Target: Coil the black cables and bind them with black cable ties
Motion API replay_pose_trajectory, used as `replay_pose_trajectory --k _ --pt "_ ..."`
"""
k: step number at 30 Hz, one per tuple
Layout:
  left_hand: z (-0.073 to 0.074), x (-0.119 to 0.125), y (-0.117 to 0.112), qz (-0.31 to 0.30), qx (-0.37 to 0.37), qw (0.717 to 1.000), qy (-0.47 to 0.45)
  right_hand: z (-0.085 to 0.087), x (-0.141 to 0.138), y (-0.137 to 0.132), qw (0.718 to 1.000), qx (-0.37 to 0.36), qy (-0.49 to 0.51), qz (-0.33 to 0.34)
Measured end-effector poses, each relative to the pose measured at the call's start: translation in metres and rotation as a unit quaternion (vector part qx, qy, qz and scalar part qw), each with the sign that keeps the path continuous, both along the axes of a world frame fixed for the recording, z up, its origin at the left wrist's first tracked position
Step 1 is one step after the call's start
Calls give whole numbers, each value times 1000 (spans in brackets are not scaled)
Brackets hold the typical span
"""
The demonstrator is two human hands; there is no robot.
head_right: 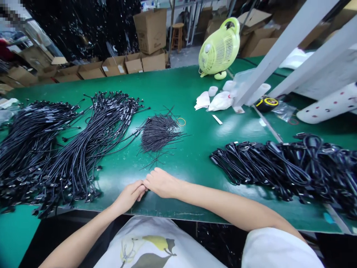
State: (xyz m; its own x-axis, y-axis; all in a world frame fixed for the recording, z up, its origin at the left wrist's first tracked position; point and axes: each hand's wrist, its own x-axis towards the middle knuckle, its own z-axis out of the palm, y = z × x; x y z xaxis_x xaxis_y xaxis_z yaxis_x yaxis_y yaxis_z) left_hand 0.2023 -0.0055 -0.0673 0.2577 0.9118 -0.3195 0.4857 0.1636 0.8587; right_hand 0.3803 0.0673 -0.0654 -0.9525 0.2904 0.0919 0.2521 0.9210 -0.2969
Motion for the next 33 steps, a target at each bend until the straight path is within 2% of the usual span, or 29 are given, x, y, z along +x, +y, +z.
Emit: replay_pose_trajectory --k 2,4,6,9,12,16,20,23,26,29,33 --pt "-2 -5 2 21 -23 999 -37 2 -3 18 994 -92 60 -15" --pt "-4 -11 3 49 -34 996 -65 6 2 50 983 -136 104 -66" --pt "-6 -17 3 87 -43 989 -113 10 16 92 972 -113 121 -165" --pt "-8 -23 2 145 -58 963 -221 5 44 152 939 -43 107 -325" --pt "-10 -22 -1 182 -84 929 -312 -9 63 180 922 13 52 -384" --pt "-7 -17 -4 213 -102 903 -359 -23 65 179 914 68 7 -400" --pt "1 -12 -5 216 -101 892 -384 -25 61 173 921 95 -20 -376" --pt "5 -10 -8 224 -102 883 -400 -21 61 167 919 120 -23 -375" --pt "5 -11 -12 245 -100 873 -410 -12 62 153 902 145 -12 -405" --pt "5 -9 -16 252 -96 867 -419 -3 58 131 889 154 -8 -431" --pt "14 1 -14 240 -93 871 -419 8 47 98 883 163 -11 -440"
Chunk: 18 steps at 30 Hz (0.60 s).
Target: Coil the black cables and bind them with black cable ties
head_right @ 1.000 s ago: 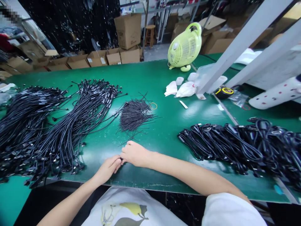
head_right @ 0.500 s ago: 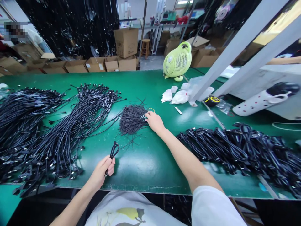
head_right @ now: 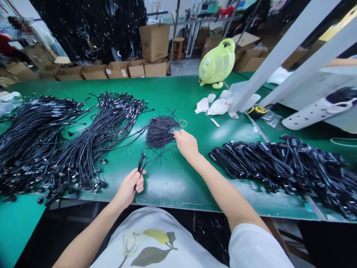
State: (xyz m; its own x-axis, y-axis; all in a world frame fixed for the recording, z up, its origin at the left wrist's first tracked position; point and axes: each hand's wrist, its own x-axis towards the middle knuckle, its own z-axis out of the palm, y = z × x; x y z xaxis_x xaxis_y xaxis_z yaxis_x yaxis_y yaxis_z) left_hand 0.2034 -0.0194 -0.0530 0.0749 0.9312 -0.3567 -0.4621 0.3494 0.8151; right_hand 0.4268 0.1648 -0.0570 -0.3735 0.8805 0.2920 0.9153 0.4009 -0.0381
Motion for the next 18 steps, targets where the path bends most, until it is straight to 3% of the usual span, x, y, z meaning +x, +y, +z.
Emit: replay_pose_trajectory --k 3,6,8,10,11,12,13,15,16,18 --pt "9 8 4 -10 16 1000 -6 6 -10 -24 999 19 25 -14" --pt "16 13 6 -18 26 999 -18 9 -21 -52 989 -20 146 12" --pt "19 14 7 -28 30 999 -31 10 -29 -75 956 -126 246 97" --pt "20 14 6 -38 36 998 -36 12 -38 -99 897 -255 303 197" --pt "20 14 6 -43 40 998 -33 13 -42 -109 876 -290 309 230" --pt "20 13 6 -45 47 998 -23 15 -46 -119 872 -293 302 250" --pt "19 13 6 -46 55 997 -5 17 -48 -126 886 -260 282 259" --pt "15 11 6 -45 78 994 61 22 -51 -134 928 -125 211 279" --pt "14 10 6 -42 90 989 105 25 -52 -135 935 -48 166 309" --pt "11 7 7 -52 101 976 184 31 -53 -133 914 85 76 388"
